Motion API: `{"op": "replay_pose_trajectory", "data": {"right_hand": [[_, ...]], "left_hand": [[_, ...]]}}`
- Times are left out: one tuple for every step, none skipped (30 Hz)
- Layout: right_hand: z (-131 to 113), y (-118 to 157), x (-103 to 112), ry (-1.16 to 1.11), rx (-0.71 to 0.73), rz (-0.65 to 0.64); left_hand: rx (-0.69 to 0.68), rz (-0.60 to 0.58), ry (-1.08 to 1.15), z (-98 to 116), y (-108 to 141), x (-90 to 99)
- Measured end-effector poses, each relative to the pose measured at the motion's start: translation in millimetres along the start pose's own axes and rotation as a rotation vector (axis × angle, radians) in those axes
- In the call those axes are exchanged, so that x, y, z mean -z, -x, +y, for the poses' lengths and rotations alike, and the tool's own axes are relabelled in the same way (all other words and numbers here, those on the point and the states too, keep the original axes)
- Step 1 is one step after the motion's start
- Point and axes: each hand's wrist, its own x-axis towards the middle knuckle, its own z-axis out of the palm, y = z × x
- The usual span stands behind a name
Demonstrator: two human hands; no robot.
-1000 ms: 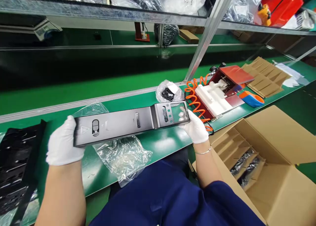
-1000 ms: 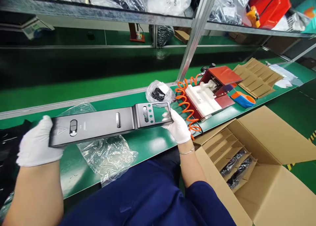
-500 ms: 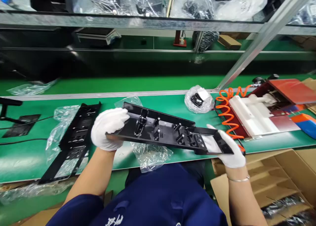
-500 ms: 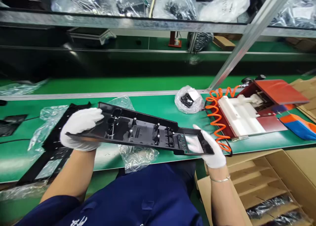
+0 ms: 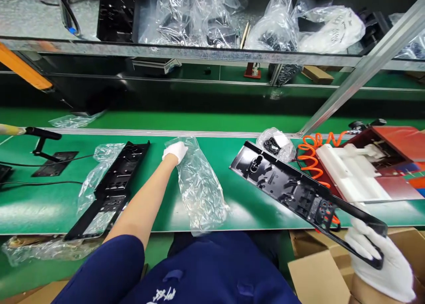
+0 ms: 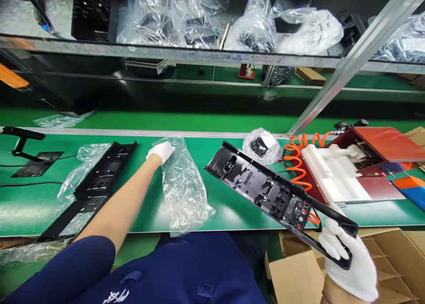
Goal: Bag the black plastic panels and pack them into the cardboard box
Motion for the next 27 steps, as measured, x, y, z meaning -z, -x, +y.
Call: {"op": "replay_pose_trajectory", "data": {"right_hand": [[-1,2,3,-0.042,-0.013,0.019],[-2,3,6,-0.080,-0.016,0.037],[-3,5,9,-0.104,-0.011,0.054],[-3,7,13,-0.110,0.002,0.069],[-3,9,17,-0.107,0.020,0.078],[-3,12,20,-0.101,0.037,0.084],[-2,15,24,-0.097,0.054,0.086],[-1,17,27,-0.093,0.062,0.085],[0,20,30,-0.090,0.063,0.080],[1,22,32,-0.085,0.060,0.075],[2,24,32,-0.080,0.051,0.073],[2,26,32,-0.076,0.037,0.074],[3,26,31,-0.073,0.019,0.077],[4,26,28,-0.074,-0.002,0.082],[5,25,25,-0.080,-0.021,0.081],[8,24,21,-0.088,-0.041,0.071],[10,22,16,-0.099,-0.055,0.051],[14,20,11,-0.110,-0.064,0.022],[17,18,5,-0.124,-0.066,-0.013],[21,16,-1,-0.136,-0.063,-0.046],[25,15,-8,-0.146,-0.052,-0.077],[29,14,-14,-0.149,-0.038,-0.104],[32,15,-20,-0.144,-0.021,-0.128],[34,15,-26,-0.133,-0.004,-0.147],[36,17,-30,-0.117,0.013,-0.165],[38,18,-34,-0.096,0.022,-0.182],[39,20,-37,-0.075,0.024,-0.199]], "left_hand": [[0.034,0.025,0.007,-1,-4,5.0],[0.064,0.062,0.016,-2,-7,11.1],[0.084,0.103,0.026,-2,-7,17.5],[0.096,0.141,0.036,-2,-5,23.2],[0.097,0.175,0.046,-2,1,27.4],[0.071,0.197,0.053,-1,10,29.3],[0.006,0.194,0.055,0,23,28.5],[-0.083,0.167,0.051,1,39,25.0],[-0.214,0.108,0.034,1,57,19.1],[-0.359,0.017,0.005,2,75,11.3],[-0.456,-0.073,-0.036,1,93,2.5],[-0.512,-0.155,-0.096,0,109,-6.5],[-0.532,-0.224,-0.154,-1,122,-15.1],[-0.520,-0.283,-0.194,-3,131,-22.4],[-0.493,-0.324,-0.218,-5,137,-28.3],[-0.461,-0.349,-0.220,-7,139,-32.7],[-0.432,-0.361,-0.205,-8,138,-35.5],[-0.416,-0.364,-0.180,-8,136,-37.1],[-0.412,-0.363,-0.153,-8,133,-37.8],[-0.412,-0.367,-0.122,-7,131,-38.0],[-0.411,-0.374,-0.089,-5,130,-37.9],[-0.405,-0.380,-0.055,-2,129,-37.7],[-0.392,-0.381,-0.020,0,129,-37.5],[-0.372,-0.373,0.013,3,129,-37.2],[-0.349,-0.355,0.044,6,130,-36.9],[-0.328,-0.330,0.071,9,131,-36.4],[-0.313,-0.299,0.091,12,132,-35.6]]}}
